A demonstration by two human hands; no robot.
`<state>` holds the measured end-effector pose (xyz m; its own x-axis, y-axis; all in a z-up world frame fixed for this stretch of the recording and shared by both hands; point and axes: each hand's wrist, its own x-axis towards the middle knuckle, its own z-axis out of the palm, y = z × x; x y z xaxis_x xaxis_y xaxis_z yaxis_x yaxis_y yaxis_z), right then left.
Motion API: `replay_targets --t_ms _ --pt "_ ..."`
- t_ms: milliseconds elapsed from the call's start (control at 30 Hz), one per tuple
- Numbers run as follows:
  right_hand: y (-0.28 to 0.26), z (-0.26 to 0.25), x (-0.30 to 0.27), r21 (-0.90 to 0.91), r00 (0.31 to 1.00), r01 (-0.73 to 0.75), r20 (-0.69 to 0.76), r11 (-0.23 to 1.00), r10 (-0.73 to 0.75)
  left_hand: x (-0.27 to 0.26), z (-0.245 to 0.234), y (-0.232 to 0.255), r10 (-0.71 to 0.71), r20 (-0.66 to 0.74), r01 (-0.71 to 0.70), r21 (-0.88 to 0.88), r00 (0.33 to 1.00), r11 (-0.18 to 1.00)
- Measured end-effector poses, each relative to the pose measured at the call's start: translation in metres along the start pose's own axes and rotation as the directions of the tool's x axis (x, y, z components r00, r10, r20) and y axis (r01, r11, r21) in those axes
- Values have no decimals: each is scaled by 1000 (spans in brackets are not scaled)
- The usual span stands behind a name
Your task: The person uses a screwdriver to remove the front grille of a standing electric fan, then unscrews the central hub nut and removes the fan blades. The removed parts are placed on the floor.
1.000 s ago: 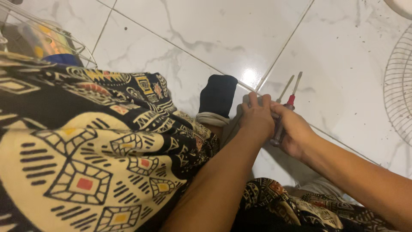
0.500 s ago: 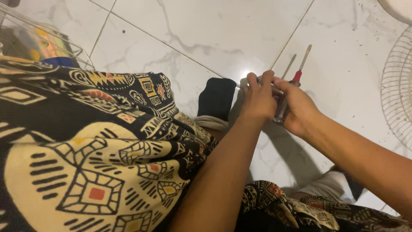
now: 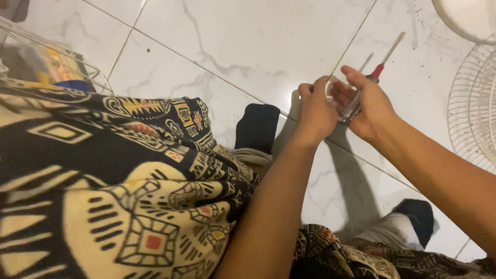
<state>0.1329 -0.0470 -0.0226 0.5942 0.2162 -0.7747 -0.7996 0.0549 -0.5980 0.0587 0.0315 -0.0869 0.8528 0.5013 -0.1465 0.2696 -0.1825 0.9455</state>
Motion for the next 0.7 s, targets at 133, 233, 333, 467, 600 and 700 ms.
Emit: replay_targets --t_ms 133,233,333,467,600,700 --pt "-11 1 11 41 999 47 -28 998 -46 5 7 -2 -35 -71 31 -58 997 998" --pt "-16 0 20 75 997 78 -28 994 -76 9 13 -7 -26 -160 34 53 987 998" --pt "-19 -6 29 122 996 85 -15 989 -84 18 16 -16 -40 -209 66 118 977 991" --pt "-28 -18 40 136 997 82 -4 987 -82 28 16 -25 -107 -206 119 50 973 992" --pt "-31 -28 41 -139 981 141 -111 980 -157 30 9 -16 -73 -193 99 129 978 987" --pt "-25 -29 25 -351 975 126 -130 928 -182 22 0 -3 33 -222 13 203 974 979"
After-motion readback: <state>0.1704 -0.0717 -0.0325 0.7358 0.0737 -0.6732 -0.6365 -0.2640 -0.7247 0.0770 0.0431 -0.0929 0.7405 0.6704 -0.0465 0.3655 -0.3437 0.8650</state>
